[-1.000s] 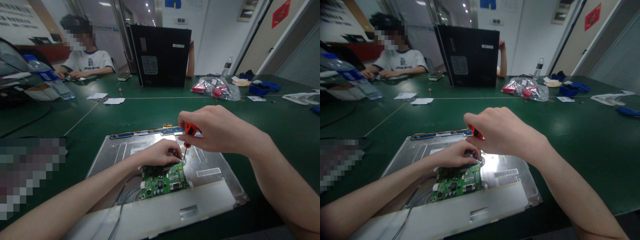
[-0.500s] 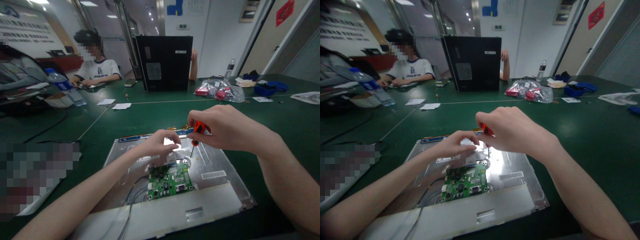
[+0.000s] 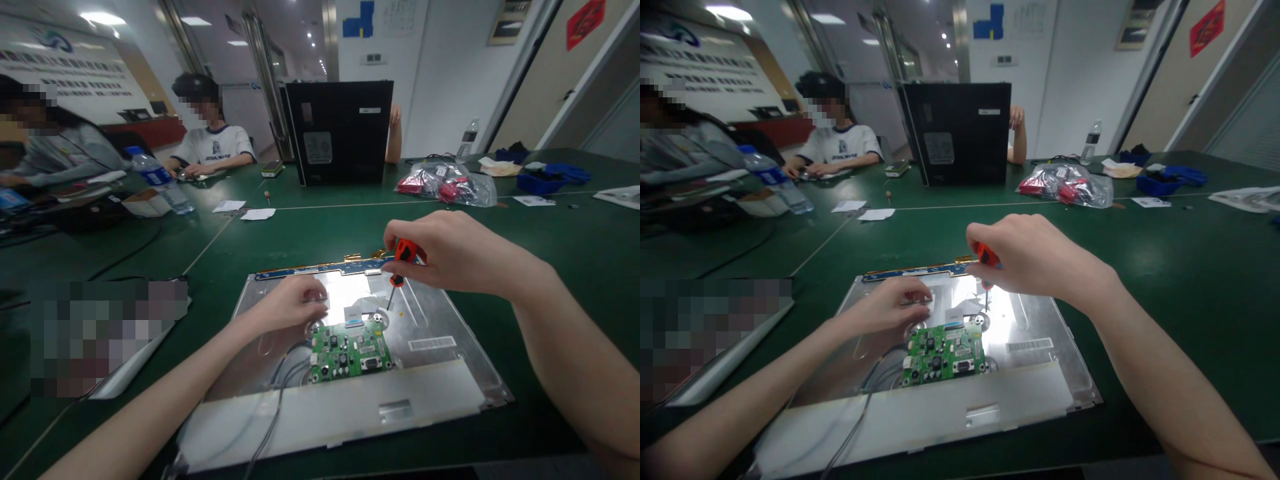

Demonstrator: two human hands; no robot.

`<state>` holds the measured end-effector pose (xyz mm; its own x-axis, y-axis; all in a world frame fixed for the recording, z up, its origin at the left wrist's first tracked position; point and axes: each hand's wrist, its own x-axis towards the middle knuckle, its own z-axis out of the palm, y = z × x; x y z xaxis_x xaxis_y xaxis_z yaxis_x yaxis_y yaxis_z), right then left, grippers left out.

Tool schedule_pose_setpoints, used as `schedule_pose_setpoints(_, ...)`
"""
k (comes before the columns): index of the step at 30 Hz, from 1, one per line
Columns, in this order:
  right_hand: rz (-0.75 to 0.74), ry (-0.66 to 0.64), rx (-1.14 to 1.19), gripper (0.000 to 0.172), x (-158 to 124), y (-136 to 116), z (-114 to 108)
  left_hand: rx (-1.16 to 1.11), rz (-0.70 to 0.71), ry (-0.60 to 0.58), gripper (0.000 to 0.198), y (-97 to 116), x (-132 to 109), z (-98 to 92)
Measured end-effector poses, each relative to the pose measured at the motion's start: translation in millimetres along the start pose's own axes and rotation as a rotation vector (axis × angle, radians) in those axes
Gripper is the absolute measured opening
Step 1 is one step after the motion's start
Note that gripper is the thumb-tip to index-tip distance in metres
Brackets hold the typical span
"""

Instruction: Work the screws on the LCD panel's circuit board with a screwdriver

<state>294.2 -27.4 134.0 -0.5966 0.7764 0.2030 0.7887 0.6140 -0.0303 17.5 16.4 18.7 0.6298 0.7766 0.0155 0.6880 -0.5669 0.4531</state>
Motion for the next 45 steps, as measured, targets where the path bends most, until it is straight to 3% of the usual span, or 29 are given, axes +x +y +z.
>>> schedule_pose_setpoints(8, 0.089, 0.065, 0.033, 0.024, -4.9, 6.3, 4.7, 0.018, 0.111, 0.064, 0.008, -0.1, -5.6, 14.3)
schedule_pose_setpoints(12, 0.153, 0.213, 0.155, 0.025, -6.1, 7.1, 9.9, -0.055, 0.129, 0.148, 0.009, 4.4, -17.5, 3.5)
schedule_pose_setpoints(16, 0.167, 0.417, 0.323, 0.027, -6.3, -0.4, 23.0, -0.141, 0.148, 0.230, 0.012, 16.6, -44.8, -6.8)
schedule_pose_setpoints(23, 0.332, 0.557, 0.847, 0.029, 3.0, -26.0, 71.1, -0.220, 0.129, 0.215, 0.019, 44.2, -92.1, 15.4)
schedule_pose_setpoints(28, 0.418, 0.663, 1.266, 0.036, 29.8, -37.0, 84.9, -0.236, 0.100, 0.277, 0.018, 51.5, -94.5, 36.9)
schedule_pose_setpoints(31, 0.438, 0.703, 1.394, 0.040, 45.4, -41.7, 90.7, -0.235, 0.100, 0.293, 0.017, 49.1, -92.4, 45.2)
schedule_pose_setpoints(37, 0.506, 0.695, 1.369, 0.041, 45.2, -48.4, 110.6, -0.192, 0.107, 0.294, 0.013, 42.2, -96.1, 54.2)
schedule_pose_setpoints(45, 0.416, 0.694, 1.126, 0.034, 22.7, -66.1, 117.3, -0.141, 0.106, 0.342, 0.014, 40.9, -98.4, 60.5)
